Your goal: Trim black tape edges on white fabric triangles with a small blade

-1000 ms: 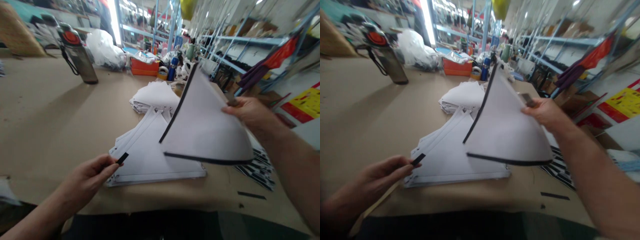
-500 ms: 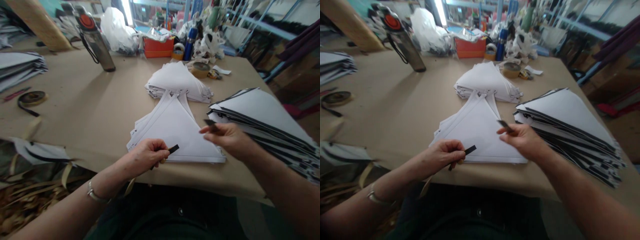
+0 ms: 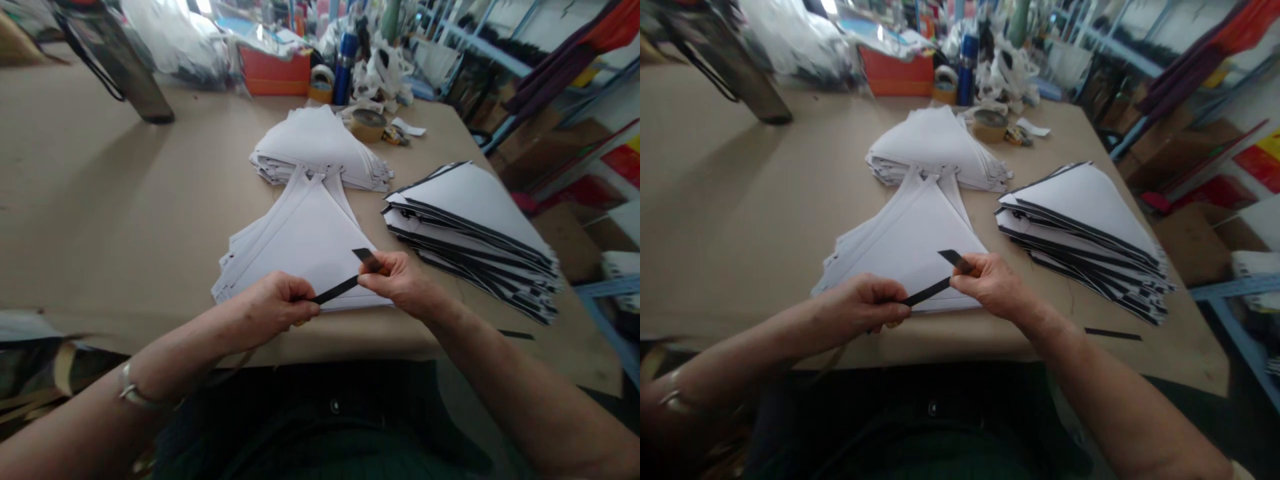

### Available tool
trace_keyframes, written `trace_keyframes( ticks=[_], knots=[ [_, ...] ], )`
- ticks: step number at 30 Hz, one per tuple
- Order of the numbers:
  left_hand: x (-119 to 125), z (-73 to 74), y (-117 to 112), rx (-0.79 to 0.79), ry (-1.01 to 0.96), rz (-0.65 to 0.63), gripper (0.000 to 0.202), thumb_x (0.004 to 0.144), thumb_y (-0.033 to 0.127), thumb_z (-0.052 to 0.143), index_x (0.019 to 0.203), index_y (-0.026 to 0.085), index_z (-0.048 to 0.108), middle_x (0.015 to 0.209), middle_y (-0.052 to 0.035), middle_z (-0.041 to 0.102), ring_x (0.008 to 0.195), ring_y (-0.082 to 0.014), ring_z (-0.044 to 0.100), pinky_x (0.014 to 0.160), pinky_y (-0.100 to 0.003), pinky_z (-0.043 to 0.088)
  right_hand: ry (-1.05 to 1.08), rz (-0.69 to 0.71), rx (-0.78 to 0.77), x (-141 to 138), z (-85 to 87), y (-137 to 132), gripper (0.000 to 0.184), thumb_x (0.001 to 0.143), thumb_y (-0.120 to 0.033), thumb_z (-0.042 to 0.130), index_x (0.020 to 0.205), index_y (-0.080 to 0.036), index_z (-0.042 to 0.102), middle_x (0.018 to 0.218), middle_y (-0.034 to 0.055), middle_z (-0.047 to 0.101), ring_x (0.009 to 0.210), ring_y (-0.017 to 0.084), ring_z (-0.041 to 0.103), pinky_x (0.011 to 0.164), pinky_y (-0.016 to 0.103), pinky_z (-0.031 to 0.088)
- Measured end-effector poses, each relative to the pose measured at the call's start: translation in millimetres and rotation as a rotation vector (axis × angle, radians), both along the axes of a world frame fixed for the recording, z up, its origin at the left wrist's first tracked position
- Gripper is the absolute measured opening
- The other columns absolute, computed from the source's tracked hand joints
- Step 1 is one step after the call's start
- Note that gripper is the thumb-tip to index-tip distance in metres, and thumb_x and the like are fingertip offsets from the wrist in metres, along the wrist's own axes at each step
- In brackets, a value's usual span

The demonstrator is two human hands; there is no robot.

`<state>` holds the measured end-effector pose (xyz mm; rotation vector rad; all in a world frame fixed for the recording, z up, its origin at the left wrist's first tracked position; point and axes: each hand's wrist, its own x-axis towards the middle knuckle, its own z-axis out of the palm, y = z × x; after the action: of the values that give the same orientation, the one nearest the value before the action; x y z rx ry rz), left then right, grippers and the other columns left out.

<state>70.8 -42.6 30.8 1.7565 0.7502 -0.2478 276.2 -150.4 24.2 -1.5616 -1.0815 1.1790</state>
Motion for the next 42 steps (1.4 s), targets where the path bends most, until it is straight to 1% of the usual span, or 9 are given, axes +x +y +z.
trace_keyframes(
  ticks=[4, 7, 9, 12, 16, 25, 31, 36, 42],
  knots=[
    [1.3, -0.7, 12.4, 0.046, 0.009, -0.048, 0.031, 0.074, 0.045, 0.056, 0.061, 0.017, 0.059, 0.051, 0.0026, 0.045, 0.047, -0.0098, 0.038, 0.044, -0.021, 0.027, 0.016, -0.304, -0.02, 42.9, 2.4, -32.6, 0.017, 0.064, -0.029, 0.066, 0.07, -0.017, 0.055, 0.053, -0.0073, 0.04, 0.043, 0.004, 0.029, 0.042, 0.021, 0.021],
    [2.1, -2.3, 19.4, 0.063, 0.055, -0.086, 0.032, 0.072, 0.047, 0.057, 0.058, 0.018, 0.059, 0.049, 0.0021, 0.044, 0.046, -0.0108, 0.039, 0.043, -0.021, 0.026, -0.002, -0.406, -0.086, 62.0, -11.1, -59.4, 0.017, 0.064, -0.029, 0.066, 0.069, -0.018, 0.054, 0.052, -0.0079, 0.04, 0.042, 0.004, 0.027, 0.042, 0.021, 0.02],
    [3.5, -3.5, 20.3, 0.058, 0.121, -0.1, 0.032, 0.071, 0.047, 0.057, 0.058, 0.018, 0.058, 0.05, 0.0016, 0.046, 0.046, -0.0113, 0.039, 0.043, -0.021, 0.026, -0.065, -0.398, -0.111, 64.9, -24.6, -73.4, 0.015, 0.066, -0.029, 0.065, 0.069, -0.018, 0.056, 0.053, -0.0069, 0.044, 0.043, 0.006, 0.033, 0.044, 0.021, 0.025],
    [6.5, -4.8, 17.2, 0.047, 0.2, -0.112, 0.028, 0.074, 0.041, 0.054, 0.061, 0.016, 0.059, 0.054, 0.0012, 0.05, 0.049, -0.011, 0.04, 0.046, -0.021, 0.027, -0.217, -0.353, -0.111, 61.2, -42.6, -85.9, 0.012, 0.07, -0.029, 0.062, 0.072, -0.017, 0.061, 0.065, -0.0016, 0.06, 0.058, 0.011, 0.052, 0.058, 0.024, 0.039],
    [10.0, -6.4, 13.5, 0.104, 0.239, -0.123, 0.027, 0.075, 0.037, 0.054, 0.06, 0.014, 0.06, 0.051, 0.002, 0.048, 0.049, -0.0097, 0.037, 0.047, -0.021, 0.023, -0.382, -0.326, -0.121, 57.6, -53.6, -90.6, 0.017, 0.077, -0.03, 0.058, 0.081, -0.016, 0.066, 0.08, 0.0034, 0.069, 0.076, 0.018, 0.062, 0.072, 0.028, 0.043],
    [11.2, -8.9, 15.0, 0.147, 0.264, -0.151, 0.029, 0.075, 0.038, 0.053, 0.062, 0.015, 0.062, 0.05, 0.003, 0.048, 0.049, -0.0106, 0.039, 0.047, -0.021, 0.024, -0.399, -0.326, -0.131, 61.5, -52.3, -88.0, 0.017, 0.077, -0.029, 0.059, 0.082, -0.015, 0.068, 0.079, 0.0029, 0.07, 0.075, 0.018, 0.063, 0.07, 0.027, 0.044],
    [13.0, -11.7, 16.0, 0.134, 0.258, -0.148, 0.029, 0.075, 0.038, 0.052, 0.062, 0.014, 0.062, 0.05, 0.0027, 0.048, 0.049, -0.0106, 0.038, 0.047, -0.021, 0.024, -0.275, -0.378, -0.132, 66.6, -54.3, -86.9, 0.027, 0.075, -0.034, 0.062, 0.092, -0.016, 0.071, 0.089, 0.0044, 0.072, 0.081, 0.019, 0.064, 0.075, 0.029, 0.045],
    [12.1, -14.0, 17.5, 0.119, 0.243, -0.153, 0.029, 0.075, 0.038, 0.052, 0.061, 0.014, 0.061, 0.052, 0.0021, 0.049, 0.05, -0.0106, 0.039, 0.048, -0.02, 0.025, -0.147, -0.385, -0.171, 64.1, -55.4, -80.8, 0.025, 0.068, -0.036, 0.066, 0.079, -0.014, 0.071, 0.075, 0.0029, 0.07, 0.067, 0.015, 0.06, 0.067, 0.027, 0.043],
    [11.7, -14.3, 17.8, 0.107, 0.272, -0.143, 0.031, 0.077, 0.04, 0.051, 0.062, 0.014, 0.059, 0.049, 0.0032, 0.044, 0.048, -0.0101, 0.036, 0.047, -0.021, 0.024, -0.183, -0.367, -0.166, 63.0, -51.4, -79.9, 0.015, 0.068, -0.028, 0.063, 0.073, -0.015, 0.068, 0.07, 0.0, 0.066, 0.065, 0.013, 0.057, 0.065, 0.025, 0.041]
  ],
)
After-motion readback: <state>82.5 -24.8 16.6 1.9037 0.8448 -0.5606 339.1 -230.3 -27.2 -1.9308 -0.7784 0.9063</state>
